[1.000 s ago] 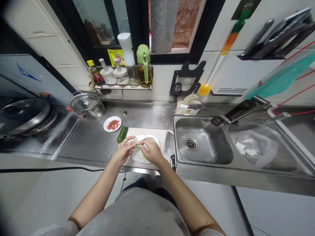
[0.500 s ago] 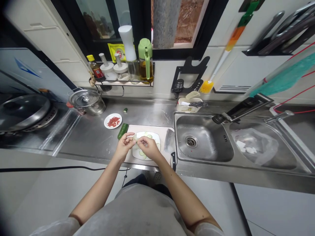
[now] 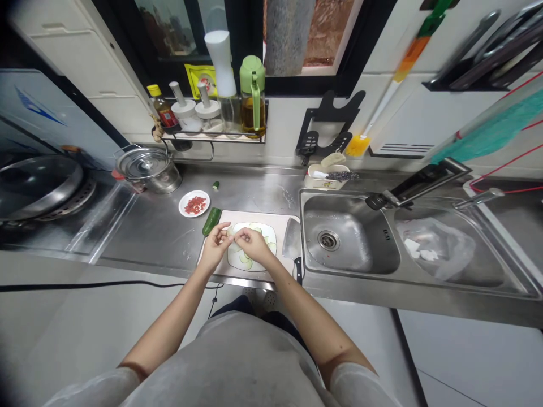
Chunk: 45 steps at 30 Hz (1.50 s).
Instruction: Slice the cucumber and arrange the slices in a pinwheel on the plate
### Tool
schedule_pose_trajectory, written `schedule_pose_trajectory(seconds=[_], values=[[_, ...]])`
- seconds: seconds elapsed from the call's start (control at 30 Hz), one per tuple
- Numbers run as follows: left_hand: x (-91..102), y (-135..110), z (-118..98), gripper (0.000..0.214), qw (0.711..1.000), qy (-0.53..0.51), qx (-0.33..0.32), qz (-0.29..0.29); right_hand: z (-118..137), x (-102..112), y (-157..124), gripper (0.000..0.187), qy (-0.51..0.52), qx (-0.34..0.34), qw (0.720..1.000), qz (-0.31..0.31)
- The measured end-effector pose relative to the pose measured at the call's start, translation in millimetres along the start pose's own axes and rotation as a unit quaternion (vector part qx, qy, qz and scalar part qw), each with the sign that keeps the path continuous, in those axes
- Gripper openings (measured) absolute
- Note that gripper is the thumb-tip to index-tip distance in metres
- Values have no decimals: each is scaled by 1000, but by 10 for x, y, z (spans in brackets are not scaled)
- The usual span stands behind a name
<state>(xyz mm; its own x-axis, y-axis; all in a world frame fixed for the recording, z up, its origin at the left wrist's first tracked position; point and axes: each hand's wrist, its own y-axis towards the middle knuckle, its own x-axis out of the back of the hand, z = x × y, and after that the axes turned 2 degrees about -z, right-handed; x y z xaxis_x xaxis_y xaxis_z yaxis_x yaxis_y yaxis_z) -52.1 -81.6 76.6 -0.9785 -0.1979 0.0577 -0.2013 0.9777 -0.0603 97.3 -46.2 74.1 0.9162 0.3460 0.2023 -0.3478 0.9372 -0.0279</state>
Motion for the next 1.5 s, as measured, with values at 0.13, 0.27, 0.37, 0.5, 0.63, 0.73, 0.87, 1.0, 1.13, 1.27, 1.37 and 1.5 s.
schedule_pose_trajectory(seconds=[0.13,0.27,0.37,0.5,0.63,0.73,0.87,1.0,1.13,1.27,1.37,1.5], values=[[86,135,115,52,1000,27,0,6,-79,62,233,12,-43,5,996,75],[145,207,248,43,998,57,4,10,-140,96,409,12,-90,-1,987,136],[166,211,355,36,996,90,17,11,-210,73,463,12,-146,-11,979,143],[176,205,499,32,991,131,23,10,-311,20,473,10,-200,-39,971,124],[177,199,604,31,981,193,37,5,-358,-19,458,7,-233,-40,963,126],[163,188,630,29,966,256,42,9,-361,-46,440,6,-269,-38,953,133],[121,176,615,28,938,342,48,21,-374,-79,422,9,-336,-34,929,153],[70,184,592,29,911,407,55,43,-407,-96,422,11,-373,-49,912,165],[38,190,592,29,892,446,55,54,-429,-103,433,14,-393,-57,902,168],[26,188,611,29,882,466,43,54,-436,-118,448,16,-415,-58,892,171],[19,192,626,29,874,481,39,52,-449,-132,458,16,-426,-55,886,175],[16,190,641,29,867,494,34,58,-466,-151,468,15,-440,-54,878,180]])
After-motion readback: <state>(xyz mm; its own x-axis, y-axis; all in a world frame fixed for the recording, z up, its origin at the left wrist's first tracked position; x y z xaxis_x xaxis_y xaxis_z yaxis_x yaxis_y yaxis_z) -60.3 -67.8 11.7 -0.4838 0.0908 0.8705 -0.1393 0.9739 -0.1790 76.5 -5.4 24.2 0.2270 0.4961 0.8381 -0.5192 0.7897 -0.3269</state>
